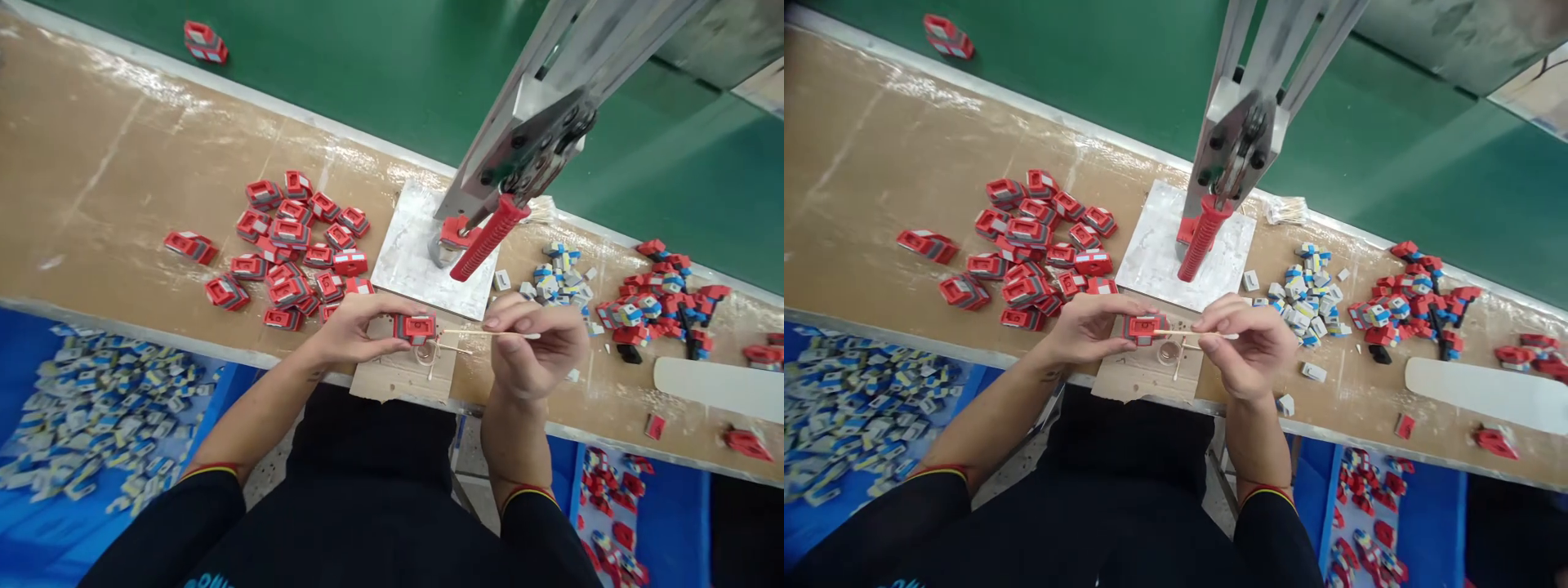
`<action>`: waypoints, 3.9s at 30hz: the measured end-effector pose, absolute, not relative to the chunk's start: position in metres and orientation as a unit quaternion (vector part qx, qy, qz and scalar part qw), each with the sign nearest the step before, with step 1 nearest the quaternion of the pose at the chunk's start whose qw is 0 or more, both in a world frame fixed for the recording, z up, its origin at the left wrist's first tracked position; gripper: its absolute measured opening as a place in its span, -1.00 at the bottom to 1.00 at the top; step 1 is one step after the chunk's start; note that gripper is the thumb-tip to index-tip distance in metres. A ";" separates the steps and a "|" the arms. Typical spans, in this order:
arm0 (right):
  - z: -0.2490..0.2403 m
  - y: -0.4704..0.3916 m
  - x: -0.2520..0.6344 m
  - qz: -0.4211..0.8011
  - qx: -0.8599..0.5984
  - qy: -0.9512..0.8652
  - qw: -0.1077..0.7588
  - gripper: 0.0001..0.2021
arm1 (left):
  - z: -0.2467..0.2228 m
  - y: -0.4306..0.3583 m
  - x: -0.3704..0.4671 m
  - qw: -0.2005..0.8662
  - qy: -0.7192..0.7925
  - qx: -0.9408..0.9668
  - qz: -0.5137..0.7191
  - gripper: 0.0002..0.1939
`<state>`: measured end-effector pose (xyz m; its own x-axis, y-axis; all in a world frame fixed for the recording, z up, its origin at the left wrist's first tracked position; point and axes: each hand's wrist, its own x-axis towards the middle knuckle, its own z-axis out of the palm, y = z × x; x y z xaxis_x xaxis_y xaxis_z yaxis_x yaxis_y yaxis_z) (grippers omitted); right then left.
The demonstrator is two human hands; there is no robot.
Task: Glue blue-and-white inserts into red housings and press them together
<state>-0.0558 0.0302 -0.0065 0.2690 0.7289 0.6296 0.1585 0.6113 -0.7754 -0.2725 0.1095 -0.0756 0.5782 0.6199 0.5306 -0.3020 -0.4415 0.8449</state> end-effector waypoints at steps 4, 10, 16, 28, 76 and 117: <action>-0.018 0.031 -0.071 0.291 -0.405 -0.547 0.672 -0.81 | -0.076 0.106 -0.269 0.527 0.090 0.719 0.443 -0.58; -0.026 0.026 -0.074 0.365 -0.396 -0.527 0.657 -0.82 | -0.071 0.105 -0.268 0.525 0.061 0.709 0.467 -0.54; -0.023 0.027 -0.074 0.358 -0.392 -0.551 0.644 -0.84 | -0.069 0.106 -0.269 0.521 0.055 0.717 0.460 -0.56; -0.024 0.025 -0.072 0.303 -0.381 -0.596 0.639 -0.88 | -0.068 0.106 -0.271 0.524 0.047 0.722 0.450 -0.51; -0.008 -0.002 -0.037 0.204 -0.469 -0.739 0.438 -0.84 | -0.068 0.114 -0.277 0.470 0.105 0.735 0.478 -0.75; -0.014 -0.019 -0.028 0.171 -0.508 -0.668 0.517 -0.83 | -0.068 0.111 -0.276 0.486 0.086 0.712 0.499 -0.67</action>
<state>-0.0279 -0.0192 -0.0142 0.0507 0.8545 0.5170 0.5018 0.4258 -0.7529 -0.2761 0.1107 -0.0677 0.4876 0.6069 0.6276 -0.3630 -0.5129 0.7780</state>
